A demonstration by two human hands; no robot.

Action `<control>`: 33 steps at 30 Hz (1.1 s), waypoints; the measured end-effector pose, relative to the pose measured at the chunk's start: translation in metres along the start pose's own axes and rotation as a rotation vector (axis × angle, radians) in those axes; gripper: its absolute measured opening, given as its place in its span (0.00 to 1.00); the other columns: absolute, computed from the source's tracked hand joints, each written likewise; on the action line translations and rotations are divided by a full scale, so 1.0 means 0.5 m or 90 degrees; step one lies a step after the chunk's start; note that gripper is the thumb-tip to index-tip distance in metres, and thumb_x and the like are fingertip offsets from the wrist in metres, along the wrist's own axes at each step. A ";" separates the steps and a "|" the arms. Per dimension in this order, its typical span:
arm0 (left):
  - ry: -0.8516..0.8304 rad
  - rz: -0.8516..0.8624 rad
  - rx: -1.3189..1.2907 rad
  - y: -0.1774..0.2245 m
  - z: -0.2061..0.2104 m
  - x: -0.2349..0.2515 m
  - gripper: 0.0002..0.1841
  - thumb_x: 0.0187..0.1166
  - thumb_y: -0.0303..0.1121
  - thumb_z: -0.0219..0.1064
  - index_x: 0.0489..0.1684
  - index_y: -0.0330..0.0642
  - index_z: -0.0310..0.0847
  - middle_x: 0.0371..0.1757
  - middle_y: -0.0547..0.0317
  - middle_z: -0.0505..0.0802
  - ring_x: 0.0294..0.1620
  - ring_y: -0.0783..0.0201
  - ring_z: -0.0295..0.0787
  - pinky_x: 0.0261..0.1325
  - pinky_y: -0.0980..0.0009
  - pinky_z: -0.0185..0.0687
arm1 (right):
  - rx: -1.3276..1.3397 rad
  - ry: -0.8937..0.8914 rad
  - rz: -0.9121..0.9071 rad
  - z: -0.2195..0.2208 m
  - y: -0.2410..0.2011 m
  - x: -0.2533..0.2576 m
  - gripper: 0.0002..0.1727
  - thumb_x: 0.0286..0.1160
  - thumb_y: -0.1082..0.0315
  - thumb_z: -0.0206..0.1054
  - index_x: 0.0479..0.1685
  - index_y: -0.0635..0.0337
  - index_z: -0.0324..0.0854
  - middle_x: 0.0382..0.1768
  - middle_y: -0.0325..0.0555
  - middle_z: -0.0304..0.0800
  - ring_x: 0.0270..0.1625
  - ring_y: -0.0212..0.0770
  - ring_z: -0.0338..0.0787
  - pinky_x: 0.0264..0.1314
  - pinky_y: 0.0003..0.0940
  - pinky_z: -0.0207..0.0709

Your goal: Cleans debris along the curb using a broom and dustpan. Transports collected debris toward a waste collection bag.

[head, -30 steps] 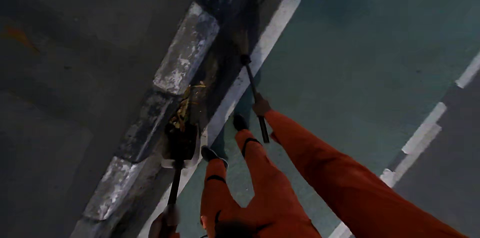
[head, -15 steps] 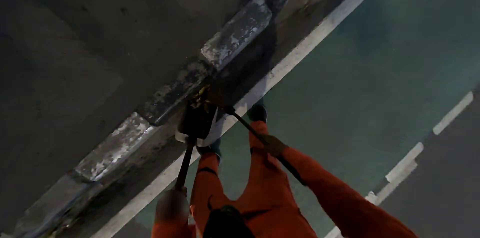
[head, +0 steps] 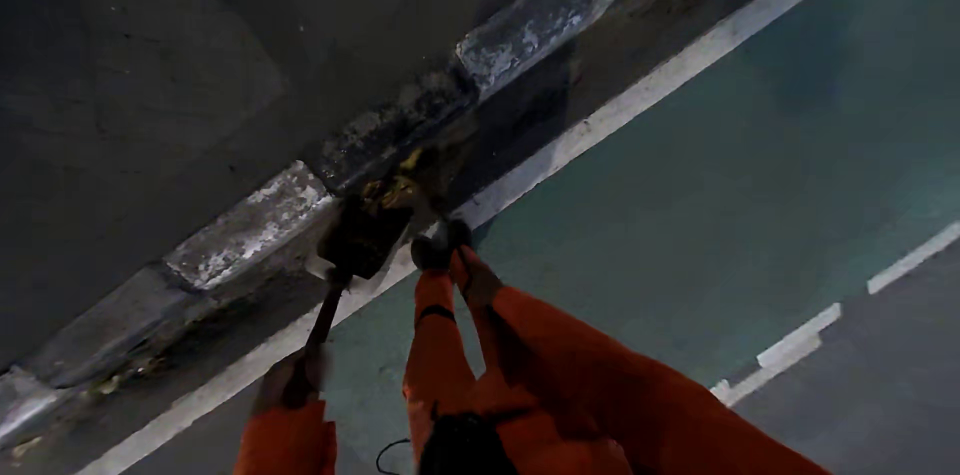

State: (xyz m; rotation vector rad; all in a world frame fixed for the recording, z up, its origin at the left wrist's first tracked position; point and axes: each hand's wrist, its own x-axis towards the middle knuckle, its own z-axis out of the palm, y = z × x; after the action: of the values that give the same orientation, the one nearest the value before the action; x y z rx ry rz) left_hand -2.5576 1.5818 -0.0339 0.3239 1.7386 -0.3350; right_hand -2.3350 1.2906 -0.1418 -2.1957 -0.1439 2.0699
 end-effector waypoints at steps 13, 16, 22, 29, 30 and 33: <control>-0.075 -0.034 -0.113 -0.006 -0.150 0.032 0.17 0.92 0.37 0.39 0.39 0.40 0.70 0.17 0.62 0.77 0.07 0.76 0.71 0.07 0.85 0.67 | 0.194 0.107 0.074 0.003 0.131 -0.215 0.43 0.81 0.67 0.63 0.95 0.45 0.46 0.55 0.63 0.85 0.38 0.54 0.88 0.42 0.54 0.84; -0.119 -0.037 -0.162 -0.040 -0.271 0.048 0.18 0.93 0.38 0.39 0.45 0.37 0.72 0.22 0.59 0.81 0.09 0.76 0.74 0.08 0.85 0.70 | 0.257 0.198 0.091 0.000 0.046 -0.090 0.38 0.84 0.68 0.59 0.93 0.54 0.47 0.58 0.65 0.83 0.43 0.54 0.89 0.48 0.52 0.85; -0.206 -0.049 -0.176 -0.041 -0.598 0.050 0.19 0.92 0.38 0.39 0.50 0.37 0.76 0.28 0.55 0.87 0.12 0.74 0.80 0.11 0.84 0.76 | 0.181 0.234 0.100 0.144 -0.110 0.124 0.31 0.84 0.62 0.64 0.82 0.66 0.65 0.66 0.68 0.83 0.63 0.61 0.87 0.67 0.59 0.80; -0.100 -0.033 -0.122 0.085 -0.885 0.094 0.18 0.92 0.39 0.39 0.46 0.39 0.73 0.26 0.59 0.85 0.10 0.76 0.76 0.09 0.85 0.72 | 0.075 0.094 0.074 0.647 -0.420 0.056 0.42 0.83 0.62 0.62 0.95 0.55 0.44 0.76 0.65 0.77 0.73 0.60 0.83 0.75 0.58 0.76; -0.073 -0.026 -0.091 0.107 -0.887 0.121 0.18 0.92 0.39 0.38 0.44 0.40 0.72 0.23 0.61 0.83 0.09 0.76 0.75 0.08 0.85 0.70 | 0.076 0.052 0.067 0.697 -0.449 0.032 0.42 0.83 0.63 0.62 0.95 0.52 0.44 0.75 0.65 0.78 0.72 0.60 0.84 0.73 0.58 0.76; -0.039 -0.024 -0.024 0.163 -0.898 0.172 0.18 0.93 0.39 0.39 0.40 0.41 0.71 0.18 0.62 0.79 0.08 0.75 0.73 0.07 0.83 0.69 | 0.027 -0.054 -0.022 0.739 -0.461 -0.011 0.36 0.83 0.64 0.63 0.92 0.53 0.56 0.72 0.65 0.80 0.69 0.60 0.85 0.72 0.59 0.75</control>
State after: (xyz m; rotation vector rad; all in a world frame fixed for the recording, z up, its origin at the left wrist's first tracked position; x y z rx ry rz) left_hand -2.9456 1.8369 -0.0393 0.2511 1.6905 -0.3352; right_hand -2.7011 1.5260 -0.1226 -2.0675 -0.1432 2.1279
